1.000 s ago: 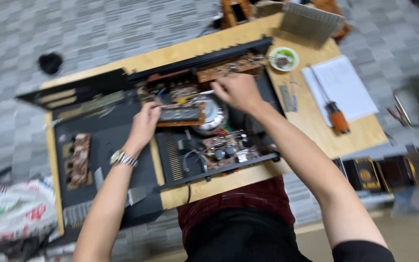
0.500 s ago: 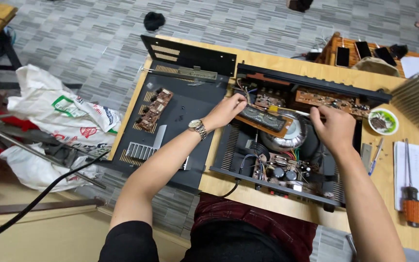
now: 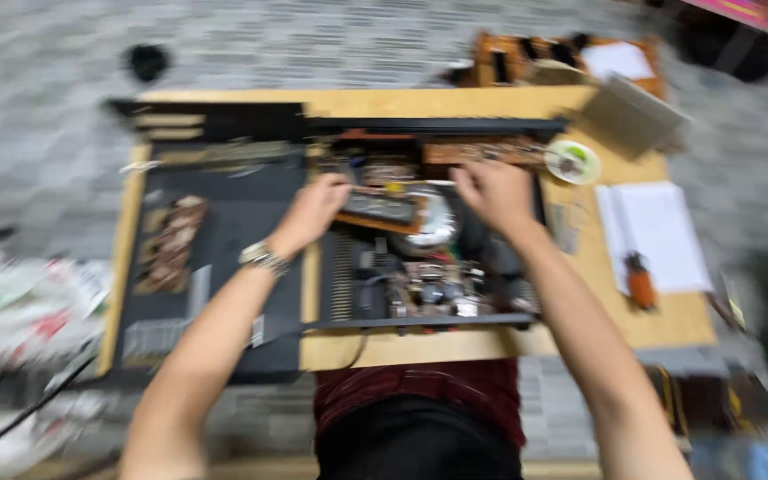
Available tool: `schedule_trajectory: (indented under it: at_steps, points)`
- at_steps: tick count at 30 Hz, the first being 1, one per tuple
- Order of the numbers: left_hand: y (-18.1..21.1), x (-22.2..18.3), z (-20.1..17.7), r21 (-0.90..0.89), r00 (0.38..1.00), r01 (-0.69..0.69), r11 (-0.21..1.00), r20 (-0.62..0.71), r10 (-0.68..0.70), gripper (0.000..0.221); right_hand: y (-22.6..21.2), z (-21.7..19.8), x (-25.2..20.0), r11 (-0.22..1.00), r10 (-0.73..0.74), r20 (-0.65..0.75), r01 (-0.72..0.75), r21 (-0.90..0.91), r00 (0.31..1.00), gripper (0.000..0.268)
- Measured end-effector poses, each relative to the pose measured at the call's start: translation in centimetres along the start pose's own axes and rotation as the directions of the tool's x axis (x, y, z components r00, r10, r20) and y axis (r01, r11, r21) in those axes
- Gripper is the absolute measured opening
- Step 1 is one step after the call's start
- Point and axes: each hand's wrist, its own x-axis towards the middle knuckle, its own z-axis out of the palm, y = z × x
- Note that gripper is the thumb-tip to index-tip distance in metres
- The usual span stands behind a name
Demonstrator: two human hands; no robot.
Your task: Repairing and cleaning the internal components of an electronic amplifier using a brush and screwdriver
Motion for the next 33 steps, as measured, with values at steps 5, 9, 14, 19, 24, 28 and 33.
schedule_trajectory:
  at_steps: [5, 9, 14, 19, 24, 28, 33]
  points:
    - [2.6, -0.7, -1.3, 0.075, 0.985, 0.173, 0.982, 0.004, -0.174, 0.036, 0.1, 0.6, 0.3, 0.996, -0.084, 0.006, 0.083, 0.036, 0.996, 0.029]
    - [3.7, -0.7, -1.5, 0.092, 0.981, 0.186, 0.978, 0.041, -0.19, 0.037, 0.3, 0.6, 0.0, 0.991, -0.097, 0.036, 0.093, 0.1, 0.995, 0.031]
    - [2.3, -0.6, -1.4, 0.09, 0.98, 0.192, 0.977, 0.029, -0.196, 0.036, 0.3, 0.6, 0.5, 0.985, -0.06, -0.009, 0.06, 0.162, 0.998, 0.034]
    - [2.0, -0.5, -1.3, 0.098, 0.983, 0.178, 0.979, 0.034, -0.183, 0.036, 0.3, 1.0, 0.3, 0.995, -0.055, -0.003, 0.055, 0.084, 0.998, 0.035]
    - [3.2, -0.9, -1.7, 0.093, 0.979, 0.199, 0.976, 0.031, -0.203, 0.035, -0.3, 1.5, -0.5, 0.996, -0.086, 0.05, 0.085, 0.025, 0.995, 0.033]
    - [3.5, -1.0, -1.6, 0.093, 0.981, 0.191, 0.977, 0.029, -0.194, 0.034, -1.4, -0.3, -0.7, 0.984, -0.175, 0.031, 0.175, 0.026, 0.984, 0.033]
    - [5.7, -0.5, -2.0, 0.136, 0.97, 0.23, 0.964, 0.049, -0.239, 0.037, -2.8, -1.5, -1.1, 0.981, -0.175, 0.073, 0.168, 0.091, 0.982, 0.031]
